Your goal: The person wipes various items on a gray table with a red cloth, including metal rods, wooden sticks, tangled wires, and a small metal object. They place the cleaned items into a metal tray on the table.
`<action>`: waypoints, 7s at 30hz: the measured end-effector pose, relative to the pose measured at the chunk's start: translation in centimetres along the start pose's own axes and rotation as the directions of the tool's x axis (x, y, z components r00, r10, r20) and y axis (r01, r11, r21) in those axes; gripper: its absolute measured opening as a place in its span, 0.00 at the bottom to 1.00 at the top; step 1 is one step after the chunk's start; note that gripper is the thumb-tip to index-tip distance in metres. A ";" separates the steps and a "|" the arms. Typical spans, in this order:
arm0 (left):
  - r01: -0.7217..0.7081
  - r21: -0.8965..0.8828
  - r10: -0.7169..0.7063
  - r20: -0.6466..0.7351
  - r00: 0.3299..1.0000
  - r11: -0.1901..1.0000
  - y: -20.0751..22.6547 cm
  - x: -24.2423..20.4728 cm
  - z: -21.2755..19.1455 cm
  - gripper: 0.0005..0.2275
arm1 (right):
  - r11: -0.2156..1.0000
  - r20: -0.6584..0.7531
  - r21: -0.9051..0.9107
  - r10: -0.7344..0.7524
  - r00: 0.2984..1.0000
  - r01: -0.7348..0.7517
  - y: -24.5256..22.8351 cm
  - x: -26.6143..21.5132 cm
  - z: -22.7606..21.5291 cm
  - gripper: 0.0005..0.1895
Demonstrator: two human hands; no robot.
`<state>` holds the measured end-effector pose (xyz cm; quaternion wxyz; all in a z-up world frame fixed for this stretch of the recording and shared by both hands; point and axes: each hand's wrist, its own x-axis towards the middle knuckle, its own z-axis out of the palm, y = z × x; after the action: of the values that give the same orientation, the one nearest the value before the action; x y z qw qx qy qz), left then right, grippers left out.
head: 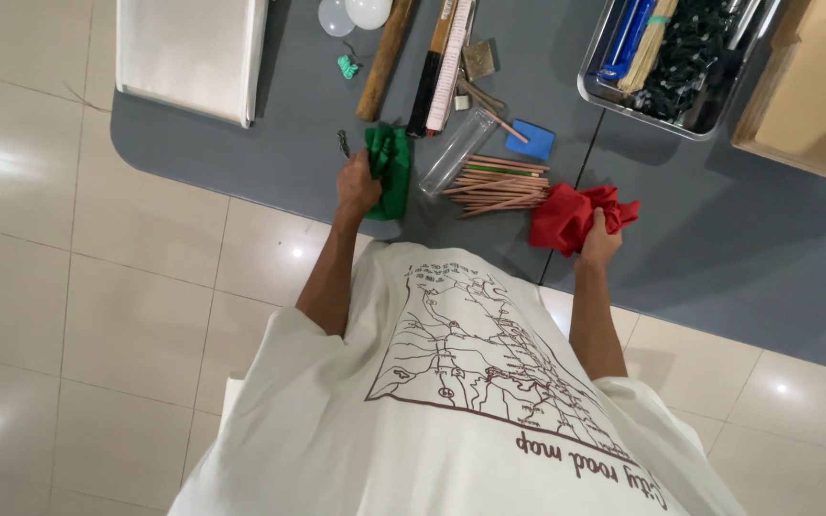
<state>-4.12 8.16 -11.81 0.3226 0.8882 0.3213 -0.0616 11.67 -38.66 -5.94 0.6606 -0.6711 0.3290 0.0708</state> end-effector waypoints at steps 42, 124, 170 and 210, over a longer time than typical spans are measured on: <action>0.092 -0.755 0.376 0.424 0.824 0.650 28.5 13.4 -6.9 0.23 | 0.993 -0.051 -0.067 -0.096 0.994 0.093 -0.1 -1.4 1.3 0.26; -0.328 -0.520 0.514 0.265 0.816 0.788 37.0 -8.1 -6.5 0.31 | 0.966 0.414 -0.192 -0.083 0.907 0.176 -12.5 -11.3 -0.4 0.22; -0.553 0.464 0.578 0.103 0.810 0.692 48.2 29.7 8.9 0.33 | 0.366 0.413 -0.700 -0.492 0.767 0.613 -4.1 4.0 -7.5 0.40; 0.000 -0.811 0.283 0.204 0.937 0.585 29.5 -6.4 6.8 0.23 | 0.944 0.873 0.009 -0.168 0.458 0.330 -14.9 -4.8 9.6 0.29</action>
<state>9.52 -16.68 0.61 0.7367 0.6496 0.1862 -0.0241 19.18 -29.41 7.96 0.6819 -0.6367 -0.1543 0.3253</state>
